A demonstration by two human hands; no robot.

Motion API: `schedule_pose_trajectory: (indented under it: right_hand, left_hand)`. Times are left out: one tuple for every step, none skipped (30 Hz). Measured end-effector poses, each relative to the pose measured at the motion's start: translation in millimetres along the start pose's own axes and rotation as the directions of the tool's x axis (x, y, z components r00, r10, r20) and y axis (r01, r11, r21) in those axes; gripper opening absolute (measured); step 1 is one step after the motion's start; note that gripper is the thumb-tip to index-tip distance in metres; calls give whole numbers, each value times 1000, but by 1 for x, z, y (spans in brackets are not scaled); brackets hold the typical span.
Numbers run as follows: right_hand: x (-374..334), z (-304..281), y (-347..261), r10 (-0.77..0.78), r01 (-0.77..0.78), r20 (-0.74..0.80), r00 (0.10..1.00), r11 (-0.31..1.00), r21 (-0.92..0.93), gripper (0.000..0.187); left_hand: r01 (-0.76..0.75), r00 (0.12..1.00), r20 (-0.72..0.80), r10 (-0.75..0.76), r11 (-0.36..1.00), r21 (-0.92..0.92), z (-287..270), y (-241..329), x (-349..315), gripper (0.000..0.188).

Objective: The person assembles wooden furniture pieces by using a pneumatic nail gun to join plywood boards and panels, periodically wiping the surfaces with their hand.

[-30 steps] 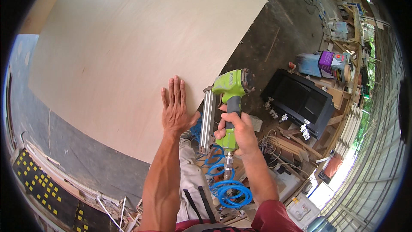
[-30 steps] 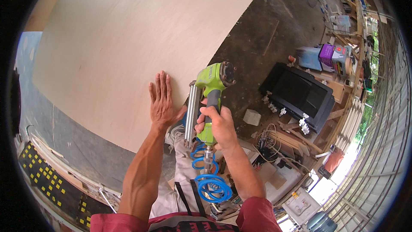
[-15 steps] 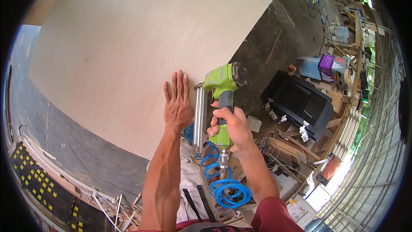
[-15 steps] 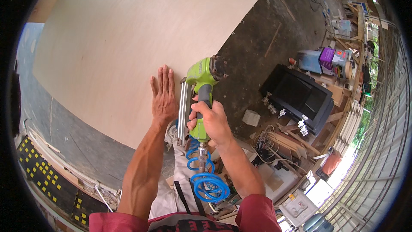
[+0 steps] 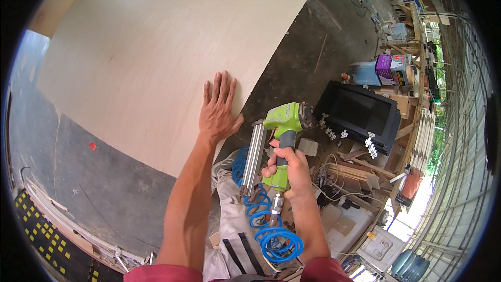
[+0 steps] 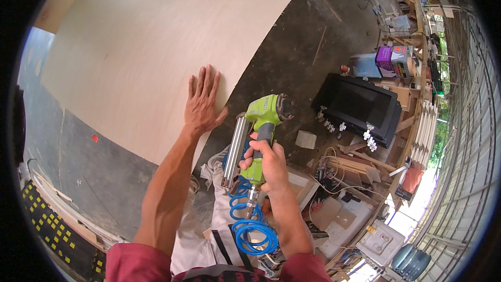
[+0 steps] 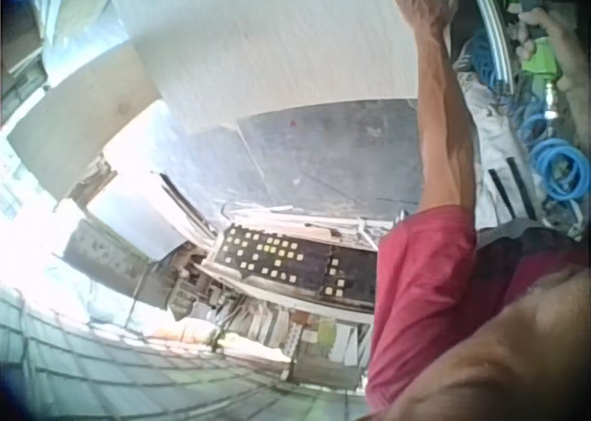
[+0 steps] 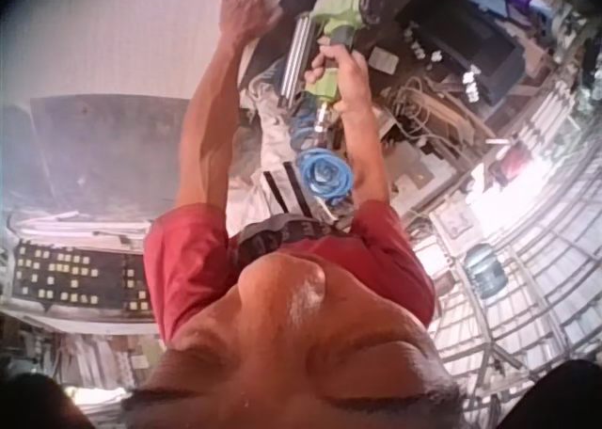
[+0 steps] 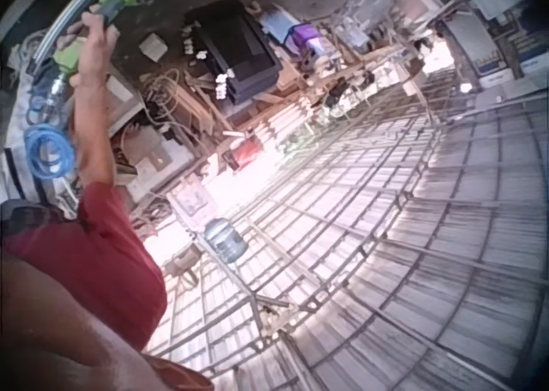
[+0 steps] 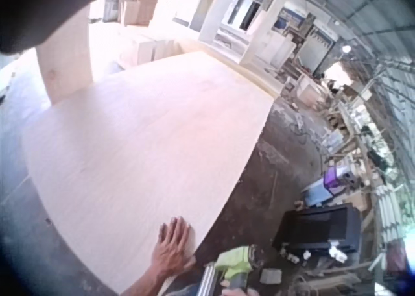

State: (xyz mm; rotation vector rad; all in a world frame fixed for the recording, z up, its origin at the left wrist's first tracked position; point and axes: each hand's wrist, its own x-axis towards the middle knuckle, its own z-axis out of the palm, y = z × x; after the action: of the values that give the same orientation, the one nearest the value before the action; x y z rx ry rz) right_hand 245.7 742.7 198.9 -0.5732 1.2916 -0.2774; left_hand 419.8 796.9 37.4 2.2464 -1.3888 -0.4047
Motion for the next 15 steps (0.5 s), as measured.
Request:
schedule_pose_trajectory:
  right_hand:
    - [-4,-5,3,-9,9,-15,1000,1000,-15,53]
    - [-3,-10,2,-8,8,-2,1000,1000,-4,49]
    - [-1,-19,2,-8,8,-3,1000,1000,12,45]
    - [2,-22,4,-6,5,8,1000,999,32,42]
    - [5,-17,9,-4,3,24,1000,1000,16,41]
    - [6,-10,12,-9,8,40,999,1000,14,40]
    - [8,-7,11,-19,18,52,998,1000,4,40]
    - [9,-3,10,-29,30,62,998,1000,-7,40]
    - [8,0,10,-35,36,69,997,999,-5,39]
    - [10,3,9,-33,34,82,996,999,-8,39]
    - [12,6,8,-30,32,94,995,999,-11,39]
    - [15,8,7,-28,30,106,994,999,-15,39]
    - [17,10,7,-34,37,95,995,999,-31,36]
    - [19,12,6,-34,38,91,995,998,-40,35]
    - [21,14,4,-33,38,87,996,998,-49,33]
  left_hand:
    - [-59,998,24,59,998,-9,2,-2,-13,115]
    - [-38,995,88,37,999,1,-3,-3,-31,114]
    - [-24,987,161,23,1000,4,-10,-1,-60,113]
    - [-11,973,231,6,1000,21,-18,-2,-87,112]
    - [12,976,216,-21,999,40,-21,-7,-114,112]
    - [35,979,196,-45,998,55,-21,-13,-138,113]
    - [58,983,172,-68,996,61,-26,-12,-146,113]
    - [65,977,199,-79,995,75,-28,-13,-148,113]
    - [72,970,225,-90,994,88,-30,-11,-147,113]
    - [86,959,260,-109,991,100,-32,-8,-147,113]
    - [84,966,236,-105,992,96,-31,-9,-147,114]
    - [86,967,230,-108,991,105,-30,-9,-149,116]
    - [80,970,219,-103,991,112,-27,-9,-149,118]
    - [75,973,210,-99,990,119,-25,-9,-148,120]
    - [79,974,204,-99,991,107,-23,-9,-147,121]
